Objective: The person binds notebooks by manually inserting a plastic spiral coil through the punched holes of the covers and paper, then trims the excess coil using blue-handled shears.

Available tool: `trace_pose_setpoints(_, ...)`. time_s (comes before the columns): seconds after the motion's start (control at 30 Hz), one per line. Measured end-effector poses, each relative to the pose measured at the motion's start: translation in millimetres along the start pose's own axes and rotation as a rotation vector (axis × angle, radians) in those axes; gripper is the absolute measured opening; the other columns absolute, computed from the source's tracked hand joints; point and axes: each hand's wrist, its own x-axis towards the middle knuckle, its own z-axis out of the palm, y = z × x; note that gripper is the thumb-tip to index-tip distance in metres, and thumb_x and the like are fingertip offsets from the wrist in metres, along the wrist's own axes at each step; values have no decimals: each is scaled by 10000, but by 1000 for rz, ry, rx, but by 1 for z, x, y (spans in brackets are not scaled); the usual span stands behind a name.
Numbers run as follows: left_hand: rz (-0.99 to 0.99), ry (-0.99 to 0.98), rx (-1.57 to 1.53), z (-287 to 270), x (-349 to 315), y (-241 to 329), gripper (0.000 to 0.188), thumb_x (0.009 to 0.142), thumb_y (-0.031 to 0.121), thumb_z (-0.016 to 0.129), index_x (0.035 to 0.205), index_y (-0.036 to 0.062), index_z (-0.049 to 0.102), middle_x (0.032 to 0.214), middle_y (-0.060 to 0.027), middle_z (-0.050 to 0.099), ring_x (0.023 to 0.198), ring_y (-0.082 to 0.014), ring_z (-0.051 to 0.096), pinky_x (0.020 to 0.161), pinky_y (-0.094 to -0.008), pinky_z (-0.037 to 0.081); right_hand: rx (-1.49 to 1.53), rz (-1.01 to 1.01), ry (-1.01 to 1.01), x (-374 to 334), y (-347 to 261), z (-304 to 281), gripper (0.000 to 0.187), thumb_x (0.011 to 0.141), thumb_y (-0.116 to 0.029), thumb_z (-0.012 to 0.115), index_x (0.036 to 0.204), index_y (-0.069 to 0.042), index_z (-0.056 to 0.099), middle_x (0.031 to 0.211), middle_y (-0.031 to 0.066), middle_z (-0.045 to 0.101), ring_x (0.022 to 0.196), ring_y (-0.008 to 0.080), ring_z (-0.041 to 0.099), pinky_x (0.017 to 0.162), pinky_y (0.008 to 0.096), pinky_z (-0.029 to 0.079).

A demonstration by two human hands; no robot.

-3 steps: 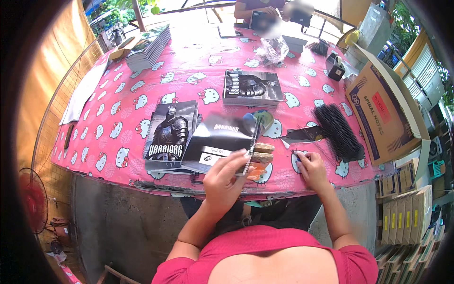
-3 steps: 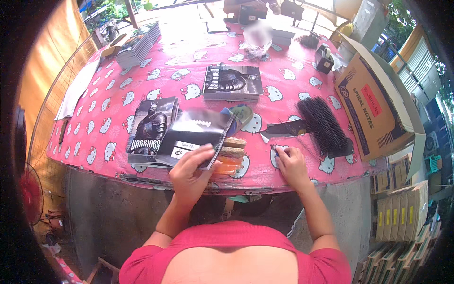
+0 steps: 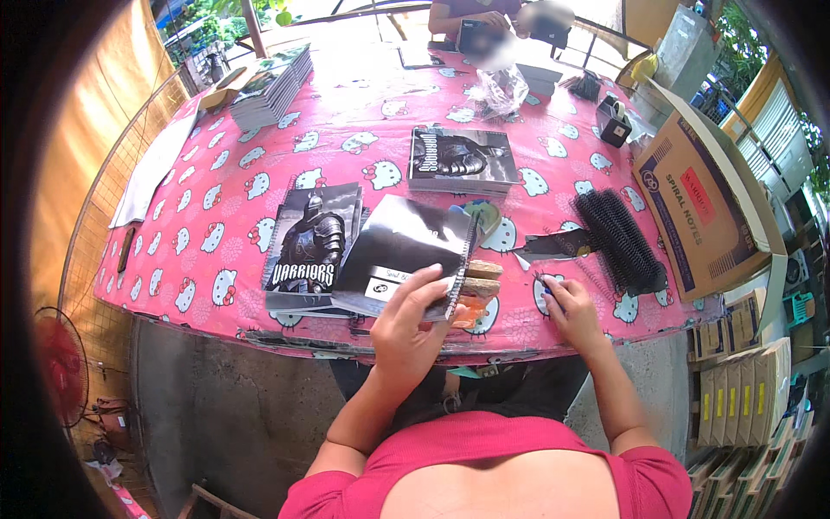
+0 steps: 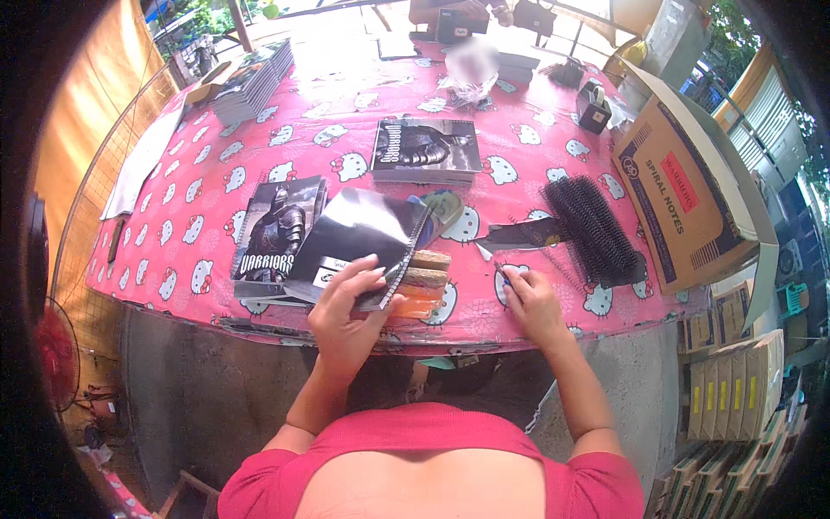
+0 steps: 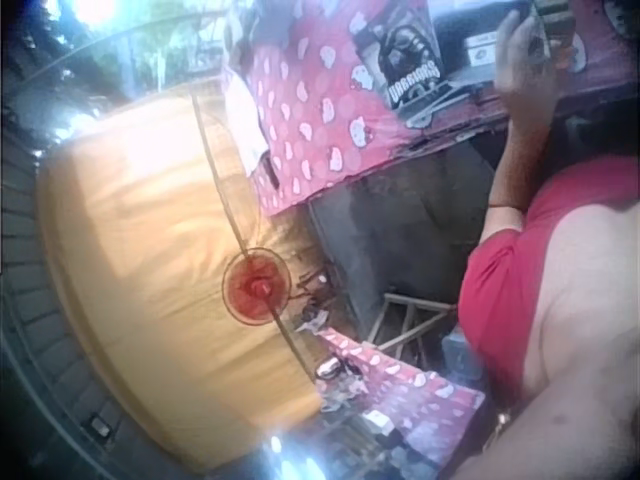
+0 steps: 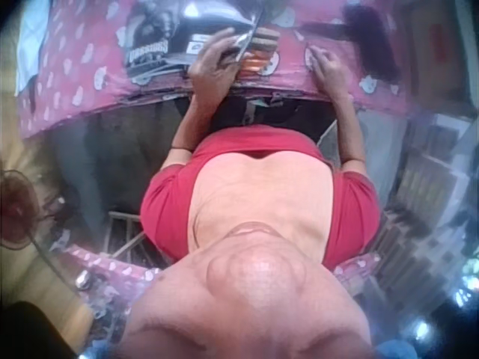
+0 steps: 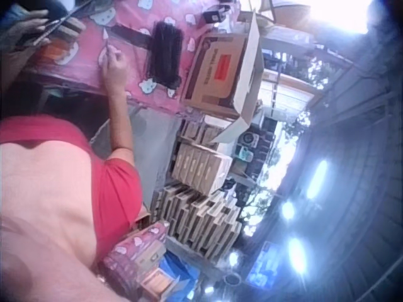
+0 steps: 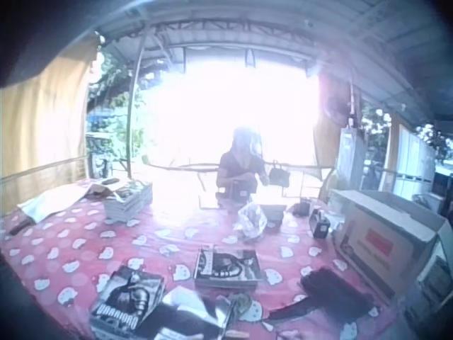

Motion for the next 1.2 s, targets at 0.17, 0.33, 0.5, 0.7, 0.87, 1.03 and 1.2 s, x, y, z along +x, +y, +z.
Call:
trace_pose_setpoints(0.17,-29,9,-2,0,-7,-1,180,712,-5,795,861,-1,694,923,-134,685,814,-182,677,672,-272,562,352,-242,39,5,-106,-40,380,756,-96,738,1111,-9,632,990,149,651,897,277,644,781,362,519)
trace_pose_setpoints(0.33,-13,22,-19,-2,-5,0,184,691,-53,775,850,-2,698,919,-139,692,823,-191,687,679,-281,562,328,-324,-27,19,-129,-36,381,786,-126,728,1138,-34,617,1068,145,613,1028,279,584,765,377,532)
trace_pose_setpoints(0.5,23,-8,43,-3,-3,-2,238,648,-78,727,862,21,689,897,-128,689,800,-257,680,692,-329,548,935,8,-372,29,-121,-29,305,867,-161,667,1096,35,620,994,192,648,862,263,664,704,367,571)
trace_pose_setpoints(0.7,230,-71,16,-14,2,-7,218,649,-101,715,833,11,688,858,-135,688,766,-254,685,672,-332,554,1930,575,-875,13,-97,3,378,950,-212,581,1195,73,541,1011,173,663,918,233,662,785,366,552)
trace_pose_setpoints(0.87,130,266,164,-29,40,-29,216,700,-64,733,873,27,643,888,-95,671,827,-193,655,749,-320,526,449,147,215,27,-68,-13,362,770,-153,749,1094,-33,639,999,119,658,893,195,644,777,317,501)
trace_pose_setpoints(1.03,66,786,-34,-74,81,-48,155,815,-6,701,895,39,576,897,-73,593,808,-168,569,709,-309,464,-169,85,118,9,8,11,414,753,-288,737,1064,-33,636,1079,160,607,1060,346,542,903,427,431)
trace_pose_setpoints(1.2,612,1146,206,-158,103,-51,242,945,163,508,746,31,466,746,-63,466,679,-155,459,622,-294,383,375,-63,510,87,-36,-48,889,767,-250,765,1468,-14,273,1329,232,482,1195,344,507,999,433,393)
